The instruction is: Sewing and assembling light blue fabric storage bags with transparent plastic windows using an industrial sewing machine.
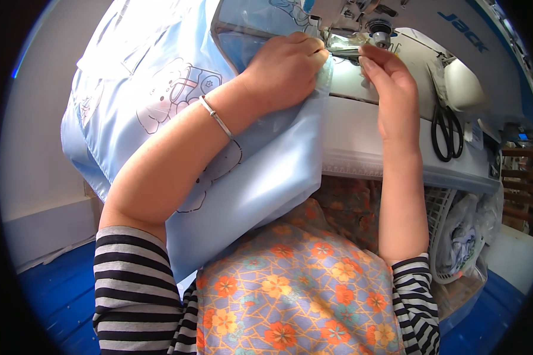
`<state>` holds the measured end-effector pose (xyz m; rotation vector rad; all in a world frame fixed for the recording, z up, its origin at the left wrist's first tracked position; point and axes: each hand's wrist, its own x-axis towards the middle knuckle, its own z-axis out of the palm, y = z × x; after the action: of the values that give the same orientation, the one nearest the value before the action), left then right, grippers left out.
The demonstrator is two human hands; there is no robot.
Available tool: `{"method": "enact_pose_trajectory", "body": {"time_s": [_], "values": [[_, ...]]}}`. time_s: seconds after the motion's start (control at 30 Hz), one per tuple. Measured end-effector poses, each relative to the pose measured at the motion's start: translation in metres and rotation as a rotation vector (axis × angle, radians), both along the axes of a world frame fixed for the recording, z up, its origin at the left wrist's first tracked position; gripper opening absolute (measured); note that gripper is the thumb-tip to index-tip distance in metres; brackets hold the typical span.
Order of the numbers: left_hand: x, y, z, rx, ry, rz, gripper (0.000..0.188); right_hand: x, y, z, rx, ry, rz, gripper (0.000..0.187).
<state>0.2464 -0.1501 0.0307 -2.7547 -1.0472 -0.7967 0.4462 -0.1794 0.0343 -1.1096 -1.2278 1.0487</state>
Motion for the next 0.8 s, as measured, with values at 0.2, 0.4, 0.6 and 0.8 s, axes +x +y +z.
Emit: {"method": "enact_pose_trajectory", "body": {"time_s": [0.2,0.4,0.6,0.8], "values": [[-0.001,0.001,0.003,-0.009,0.023,0.01,0.034,0.005,0.018,0.015,0.131,-0.151,-0.03,0.018],[-0.002,0.003,0.0,0.019,0.012,0.026,0.032,0.017,0.03,0.012,0.256,-0.351,-0.049,0.018],[0.002,-0.001,0.002,-0.003,0.018,0.02,0.031,0.02,0.033,0.013,0.361,-0.372,-0.16,0.016],[-0.002,-0.001,-0.001,-0.008,-0.079,-0.008,0.028,0.009,-0.013,0.004,0.553,-0.808,0.16,0.027]]}}
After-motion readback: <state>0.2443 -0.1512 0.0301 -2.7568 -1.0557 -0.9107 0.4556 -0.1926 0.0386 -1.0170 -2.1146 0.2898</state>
